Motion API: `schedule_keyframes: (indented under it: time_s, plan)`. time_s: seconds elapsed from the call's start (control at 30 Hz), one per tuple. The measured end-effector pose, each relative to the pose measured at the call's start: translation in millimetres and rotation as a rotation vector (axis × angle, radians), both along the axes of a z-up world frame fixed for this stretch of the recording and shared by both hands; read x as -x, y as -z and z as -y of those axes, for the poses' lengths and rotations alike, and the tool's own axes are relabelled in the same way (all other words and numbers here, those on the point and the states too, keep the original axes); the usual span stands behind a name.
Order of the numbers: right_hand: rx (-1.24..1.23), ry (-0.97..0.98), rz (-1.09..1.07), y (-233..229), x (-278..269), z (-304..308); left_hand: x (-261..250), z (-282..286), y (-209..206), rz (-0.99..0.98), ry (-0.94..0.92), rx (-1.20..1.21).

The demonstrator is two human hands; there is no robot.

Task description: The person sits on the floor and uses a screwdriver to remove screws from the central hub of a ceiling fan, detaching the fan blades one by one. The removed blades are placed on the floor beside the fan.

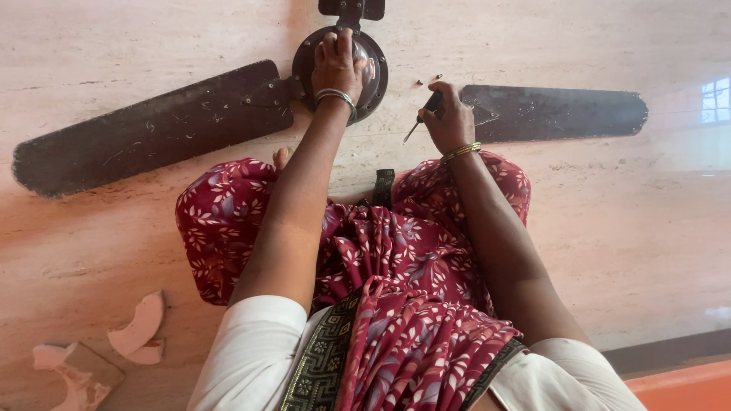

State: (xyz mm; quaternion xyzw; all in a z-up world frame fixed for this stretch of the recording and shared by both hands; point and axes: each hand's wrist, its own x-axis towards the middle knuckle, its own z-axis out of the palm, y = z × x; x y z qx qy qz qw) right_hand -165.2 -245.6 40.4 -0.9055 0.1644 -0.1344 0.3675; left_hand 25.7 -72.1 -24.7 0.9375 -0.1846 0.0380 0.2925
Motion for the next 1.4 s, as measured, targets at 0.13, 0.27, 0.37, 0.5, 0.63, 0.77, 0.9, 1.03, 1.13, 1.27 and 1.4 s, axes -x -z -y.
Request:
schedule_keyframes:
  time_s: [0.13,0.27,0.37,0.5,0.63,0.77,0.9,1.03,1.13,1.27,1.4]
  plan:
    - [0.016,0.009,-0.009,-2.2,1.9,1.3,-6.1,-8.0,-2.1,-0.028,0.097,0.039]
    - [0.043,-0.017,0.041,-0.7,3.6,1.7,-7.3,-24.5,-9.4,-0.052,0.192,0.045]
    - [0.011,-0.027,0.057,-0.7,5.5,1.2,-6.4,-36.9,-23.9,-0.132,0.265,0.043]
    - [0.051,0.000,0.010,-1.2,6.0,1.4,-3.4,-46.7,-48.6,-0.173,0.340,0.020]
    - [0.052,-0.016,0.022,-0.4,6.6,1.4,-5.1,-56.7,-66.7,-0.247,0.392,-0.016]
    - [0.059,-0.023,0.030,-2.2,6.5,0.7,-12.4,-61.4,-72.4,-0.266,0.463,-0.006]
    - [0.058,-0.009,0.021,-3.2,8.1,0.9,-20.3,-64.3,-68.9,-0.273,0.474,-0.028]
    - [0.056,0.027,0.040,3.4,3.1,3.8,-18.1,-61.9,-62.3,-0.223,0.468,-0.026]
    - [0.053,0.069,0.080,14.5,-3.2,11.4,-11.6,-55.0,-58.0,-0.268,0.410,-0.060]
    - [0.005,0.042,0.304,31.6,-10.2,26.8,-10.5,-55.0,-57.8,-0.257,0.424,-0.041]
    - [-0.378,0.163,0.283,46.4,-30.8,40.7,-8.6,-55.9,-58.5,-0.241,0.410,-0.038]
